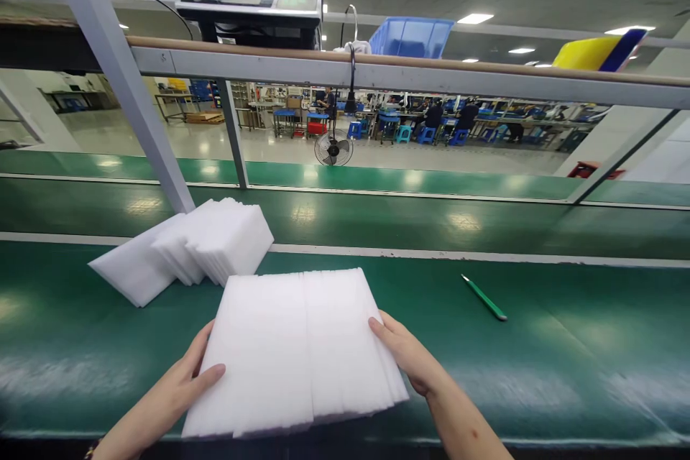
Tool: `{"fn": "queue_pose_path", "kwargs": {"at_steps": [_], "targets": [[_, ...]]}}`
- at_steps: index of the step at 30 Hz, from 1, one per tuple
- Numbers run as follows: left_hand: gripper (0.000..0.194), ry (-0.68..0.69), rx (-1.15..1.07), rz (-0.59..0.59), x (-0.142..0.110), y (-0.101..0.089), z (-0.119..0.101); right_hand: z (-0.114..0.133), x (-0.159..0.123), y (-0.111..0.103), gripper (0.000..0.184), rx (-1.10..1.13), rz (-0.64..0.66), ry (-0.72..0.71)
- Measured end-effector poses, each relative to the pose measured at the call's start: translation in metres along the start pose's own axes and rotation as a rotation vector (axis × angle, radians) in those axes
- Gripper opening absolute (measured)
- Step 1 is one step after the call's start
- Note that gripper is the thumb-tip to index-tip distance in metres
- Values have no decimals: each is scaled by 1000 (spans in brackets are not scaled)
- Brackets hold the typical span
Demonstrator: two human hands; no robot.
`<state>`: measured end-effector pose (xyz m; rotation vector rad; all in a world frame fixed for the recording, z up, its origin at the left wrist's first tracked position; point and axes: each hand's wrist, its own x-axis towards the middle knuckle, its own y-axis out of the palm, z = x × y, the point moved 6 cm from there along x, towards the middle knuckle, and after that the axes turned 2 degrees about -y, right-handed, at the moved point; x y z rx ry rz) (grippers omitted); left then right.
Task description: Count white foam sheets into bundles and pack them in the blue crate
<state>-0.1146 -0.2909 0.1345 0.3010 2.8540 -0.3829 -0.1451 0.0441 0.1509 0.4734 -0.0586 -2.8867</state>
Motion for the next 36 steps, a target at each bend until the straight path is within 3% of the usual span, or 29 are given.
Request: {"fn": "queue_pose_path", "kwargs": {"at_steps": [5,11,19,29,33,36], "targets": [[82,23,148,-53,-5,-6,-1,8,2,3,61,-215,-15,-27],[82,55,366,-218,-18,-15,-10,10,5,8,60,-126,59,-16],[91,-53,431,-195,-16,-12,-6,7,3,2,60,-2,47,8],[88,-51,463,-169,-15,-13,-3,9,-1,-9,72,-91,-6,-32],[87,-56,466,-171,-16,-13,-2,13,-4,-20,95,-338,-155,-56],[87,-39,449,-189,-18,-14,-5,27,-6,-21,83,-690,-281,-207]]}}
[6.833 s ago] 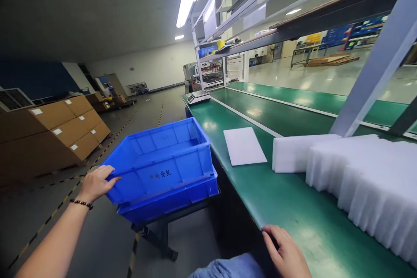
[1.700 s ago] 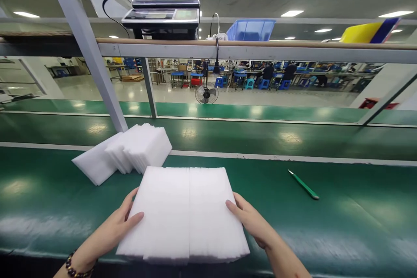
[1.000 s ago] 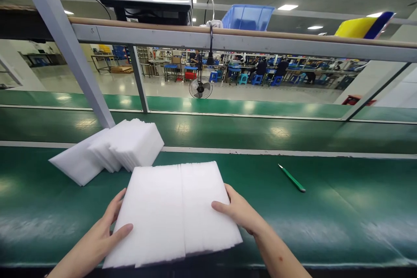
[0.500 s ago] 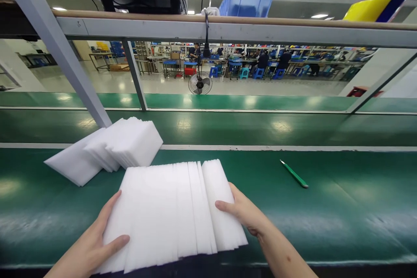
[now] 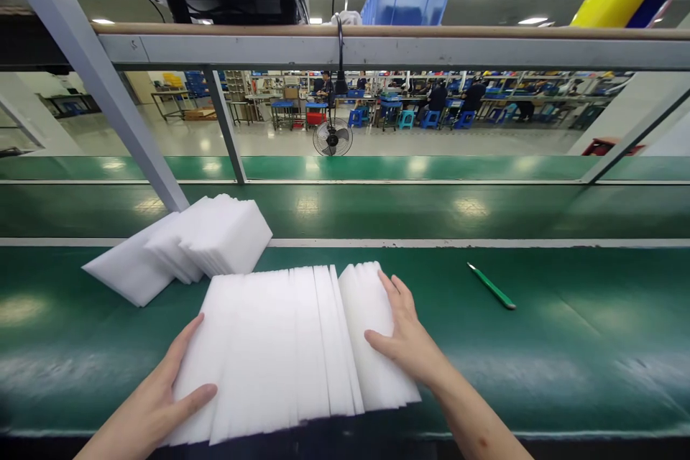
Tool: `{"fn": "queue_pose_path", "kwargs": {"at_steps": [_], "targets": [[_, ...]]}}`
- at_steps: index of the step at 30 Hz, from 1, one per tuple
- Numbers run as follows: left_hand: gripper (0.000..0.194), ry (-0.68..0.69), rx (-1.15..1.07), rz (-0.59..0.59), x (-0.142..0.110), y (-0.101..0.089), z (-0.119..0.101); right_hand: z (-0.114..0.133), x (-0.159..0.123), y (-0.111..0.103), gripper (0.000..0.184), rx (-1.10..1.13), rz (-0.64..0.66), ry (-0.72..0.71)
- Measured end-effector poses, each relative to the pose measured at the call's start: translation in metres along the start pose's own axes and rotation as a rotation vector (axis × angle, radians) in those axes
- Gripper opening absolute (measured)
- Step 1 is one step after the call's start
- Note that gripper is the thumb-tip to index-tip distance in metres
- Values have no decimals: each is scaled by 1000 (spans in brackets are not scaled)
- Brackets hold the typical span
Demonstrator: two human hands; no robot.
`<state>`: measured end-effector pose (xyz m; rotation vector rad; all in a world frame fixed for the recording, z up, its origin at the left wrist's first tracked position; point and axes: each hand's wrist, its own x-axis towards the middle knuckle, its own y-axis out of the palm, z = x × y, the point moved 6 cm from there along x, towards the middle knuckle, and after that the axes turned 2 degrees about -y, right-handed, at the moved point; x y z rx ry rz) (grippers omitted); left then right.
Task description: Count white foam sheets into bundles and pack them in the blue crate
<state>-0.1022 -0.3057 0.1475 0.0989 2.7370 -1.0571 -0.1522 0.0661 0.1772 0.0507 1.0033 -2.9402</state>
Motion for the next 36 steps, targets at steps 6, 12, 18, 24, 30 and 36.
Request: {"fn": "queue_pose_path", "kwargs": {"at_steps": [6,12,18,24,30,36], "targets": [[85,12,-11,-1,-1,-1,-4,37,6,20,29,-321,80,-260],[81,59,35,-6,-4,0,-6,62,10,40,64,-640,105,-258],[79,68,55,4,-6,0,-5,60,9,40,73,-804,123,-254],[79,59,64,20,-3,-1,-5,50,8,32,71,-818,117,-231],[80,57,44,20,-4,-1,-7,49,7,30,71,-842,113,-237],[82,62,31,8,-6,-2,-5,45,10,32,69,-885,92,-213]]}}
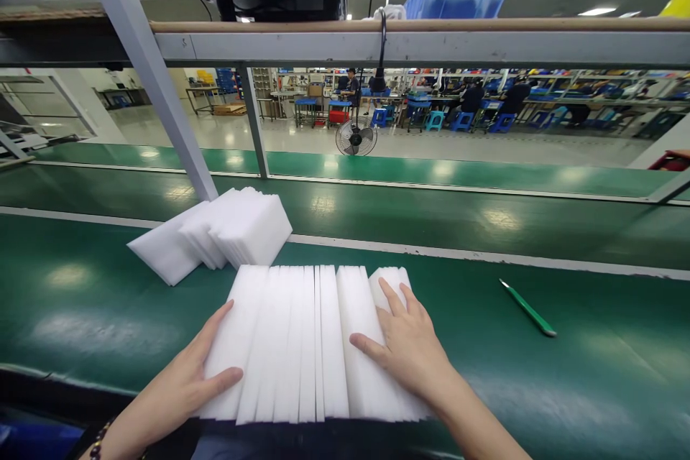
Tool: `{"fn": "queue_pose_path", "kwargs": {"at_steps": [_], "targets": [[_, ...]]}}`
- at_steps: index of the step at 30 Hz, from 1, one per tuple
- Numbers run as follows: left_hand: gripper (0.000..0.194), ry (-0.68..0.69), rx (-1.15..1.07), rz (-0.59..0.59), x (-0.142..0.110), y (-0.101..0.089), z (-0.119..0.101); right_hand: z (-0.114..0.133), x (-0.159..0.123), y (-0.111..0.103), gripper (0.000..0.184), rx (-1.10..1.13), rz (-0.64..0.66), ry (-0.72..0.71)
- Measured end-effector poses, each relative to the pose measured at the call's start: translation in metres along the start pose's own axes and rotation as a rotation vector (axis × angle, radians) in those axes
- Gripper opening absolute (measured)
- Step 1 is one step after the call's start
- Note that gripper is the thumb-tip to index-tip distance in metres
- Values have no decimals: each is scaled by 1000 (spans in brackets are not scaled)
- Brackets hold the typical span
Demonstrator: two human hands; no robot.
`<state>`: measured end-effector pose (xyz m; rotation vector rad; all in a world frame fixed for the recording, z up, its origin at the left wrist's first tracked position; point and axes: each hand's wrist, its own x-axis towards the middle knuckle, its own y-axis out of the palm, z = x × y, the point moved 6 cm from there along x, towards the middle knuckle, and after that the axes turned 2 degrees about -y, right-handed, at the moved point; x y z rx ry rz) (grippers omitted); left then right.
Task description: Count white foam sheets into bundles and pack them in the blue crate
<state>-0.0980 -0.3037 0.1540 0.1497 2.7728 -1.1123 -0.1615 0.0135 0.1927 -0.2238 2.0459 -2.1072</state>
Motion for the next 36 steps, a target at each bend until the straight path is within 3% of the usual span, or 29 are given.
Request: {"fn": "queue_pose_path", "kwargs": {"at_steps": [4,8,16,21,36], "targets": [[82,-11,7,9,0,-1,-2,5,1,-1,72,-14,-64,15],[82,-19,6,21,0,-2,-6,29,0,-6,35,41,-49,-168],[83,15,18,-4,1,-2,-7,60,20,-9,66,50,94,-215],[84,4,1,1,1,-4,-9,71,32,-4,70,-4,94,-210],[84,10,-11,5,-1,-8,-6,54,27,-5,71,-45,102,-189]]}}
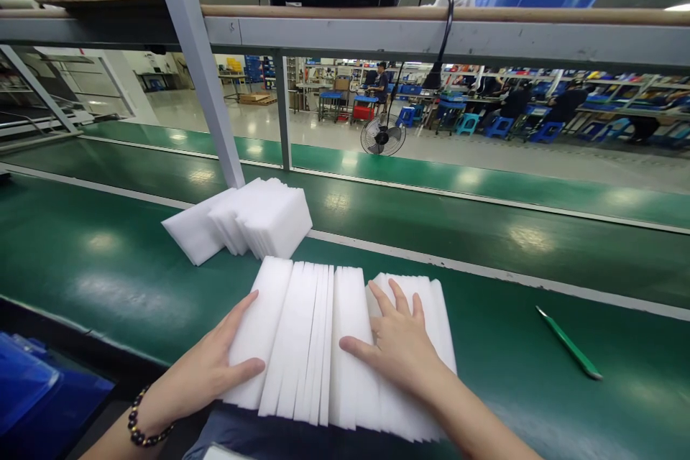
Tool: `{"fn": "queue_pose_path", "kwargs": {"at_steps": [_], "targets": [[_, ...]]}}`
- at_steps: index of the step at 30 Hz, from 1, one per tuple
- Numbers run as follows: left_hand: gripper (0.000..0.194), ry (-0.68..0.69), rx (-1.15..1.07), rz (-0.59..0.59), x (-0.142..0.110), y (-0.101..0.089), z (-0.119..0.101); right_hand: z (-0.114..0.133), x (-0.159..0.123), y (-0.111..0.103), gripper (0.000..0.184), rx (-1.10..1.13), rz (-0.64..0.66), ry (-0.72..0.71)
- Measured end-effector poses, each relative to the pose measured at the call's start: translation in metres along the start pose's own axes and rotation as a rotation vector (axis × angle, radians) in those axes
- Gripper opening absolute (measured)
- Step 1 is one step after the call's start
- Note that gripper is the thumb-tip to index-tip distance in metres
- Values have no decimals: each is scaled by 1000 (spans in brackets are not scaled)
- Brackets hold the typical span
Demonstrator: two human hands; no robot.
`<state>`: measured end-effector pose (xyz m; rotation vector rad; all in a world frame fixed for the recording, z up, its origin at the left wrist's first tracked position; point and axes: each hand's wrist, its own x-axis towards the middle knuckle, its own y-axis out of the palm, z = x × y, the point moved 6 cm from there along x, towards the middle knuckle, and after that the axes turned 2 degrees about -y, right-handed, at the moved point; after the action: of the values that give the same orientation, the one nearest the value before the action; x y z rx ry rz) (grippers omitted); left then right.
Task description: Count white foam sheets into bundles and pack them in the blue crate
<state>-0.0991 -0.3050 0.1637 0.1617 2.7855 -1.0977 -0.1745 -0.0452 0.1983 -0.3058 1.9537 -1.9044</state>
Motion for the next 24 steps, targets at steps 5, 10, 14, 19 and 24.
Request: {"fn": "queue_pose_path", "kwargs": {"at_steps": [5,10,14,19,24], "targets": [[84,16,7,-13,0,0,0,-5,0,6,84,-17,-23,42],[85,30,4,-9,0,-1,0,1,3,6,85,-24,-88,34],[85,44,1,-22,0,-1,0,15,5,2,66,-17,-78,-64],[86,74,-18,-21,0,-2,-1,34,8,-3,34,6,-96,-185],[86,88,-13,-21,0,-3,-3,45,24,-6,58,50,-85,-153]]}}
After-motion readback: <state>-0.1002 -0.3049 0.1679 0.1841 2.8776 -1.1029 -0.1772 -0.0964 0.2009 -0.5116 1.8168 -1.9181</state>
